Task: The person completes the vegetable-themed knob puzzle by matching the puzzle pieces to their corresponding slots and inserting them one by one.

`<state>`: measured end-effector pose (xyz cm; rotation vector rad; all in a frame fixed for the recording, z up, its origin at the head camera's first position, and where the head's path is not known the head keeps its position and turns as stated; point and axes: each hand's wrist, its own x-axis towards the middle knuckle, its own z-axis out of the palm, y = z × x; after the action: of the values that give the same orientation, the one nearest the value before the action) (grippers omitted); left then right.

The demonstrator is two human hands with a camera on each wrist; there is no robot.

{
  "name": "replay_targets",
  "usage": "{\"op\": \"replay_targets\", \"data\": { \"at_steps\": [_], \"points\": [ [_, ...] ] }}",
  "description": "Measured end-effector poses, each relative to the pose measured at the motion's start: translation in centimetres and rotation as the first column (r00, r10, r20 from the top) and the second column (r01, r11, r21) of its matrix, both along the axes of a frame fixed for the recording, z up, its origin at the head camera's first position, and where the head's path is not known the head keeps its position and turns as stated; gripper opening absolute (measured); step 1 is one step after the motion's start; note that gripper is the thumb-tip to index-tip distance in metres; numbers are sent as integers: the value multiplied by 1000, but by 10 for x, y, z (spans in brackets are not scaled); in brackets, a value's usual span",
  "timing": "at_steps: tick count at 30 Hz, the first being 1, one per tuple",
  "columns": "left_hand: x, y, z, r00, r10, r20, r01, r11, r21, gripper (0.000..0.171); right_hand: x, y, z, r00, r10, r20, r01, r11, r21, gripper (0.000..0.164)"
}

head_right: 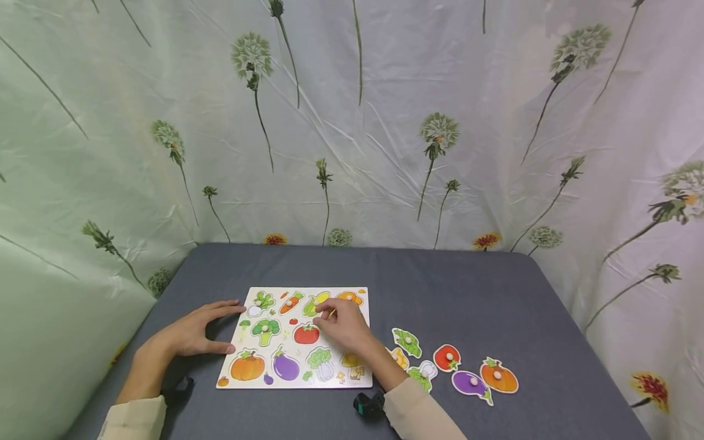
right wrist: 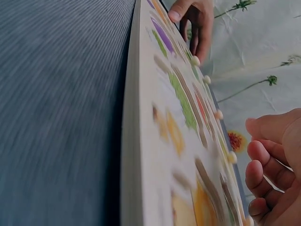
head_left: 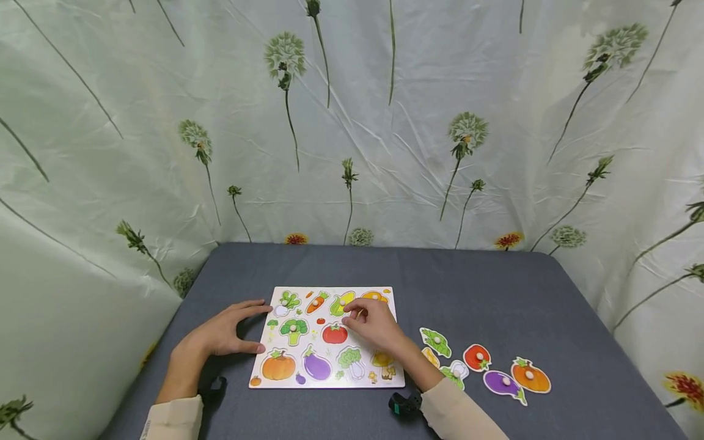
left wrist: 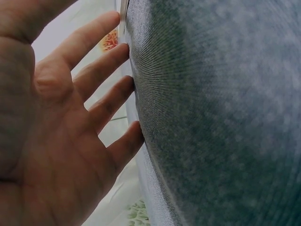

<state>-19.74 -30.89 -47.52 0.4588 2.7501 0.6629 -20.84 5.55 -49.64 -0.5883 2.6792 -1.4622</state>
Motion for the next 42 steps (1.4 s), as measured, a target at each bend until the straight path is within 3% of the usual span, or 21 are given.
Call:
{"op": "replay_targets", "data": {
  "at_steps": [15, 25, 37, 42],
  "points": [
    [-1, -4, -2, 1000, -17, 15, 17, 1000, 6, 89, 9, 69, 13, 995, -100, -15, 101, 990, 96, 17],
    [1, -6, -3, 1000, 5, 16, -5, 1000, 1, 91, 19, 108, 20, 982, -160, -102, 172, 977, 125, 17],
    [-1, -1, -3, 1000, 1, 19, -1, 1000, 3, 91, 36, 159, 19, 949, -277, -153, 299, 942, 152, 18],
    [-2, 0, -3, 1000, 6, 28, -6, 1000, 0, 91, 42, 177, 16, 941, -312, -131, 333, 924, 187, 21]
  ]
}}
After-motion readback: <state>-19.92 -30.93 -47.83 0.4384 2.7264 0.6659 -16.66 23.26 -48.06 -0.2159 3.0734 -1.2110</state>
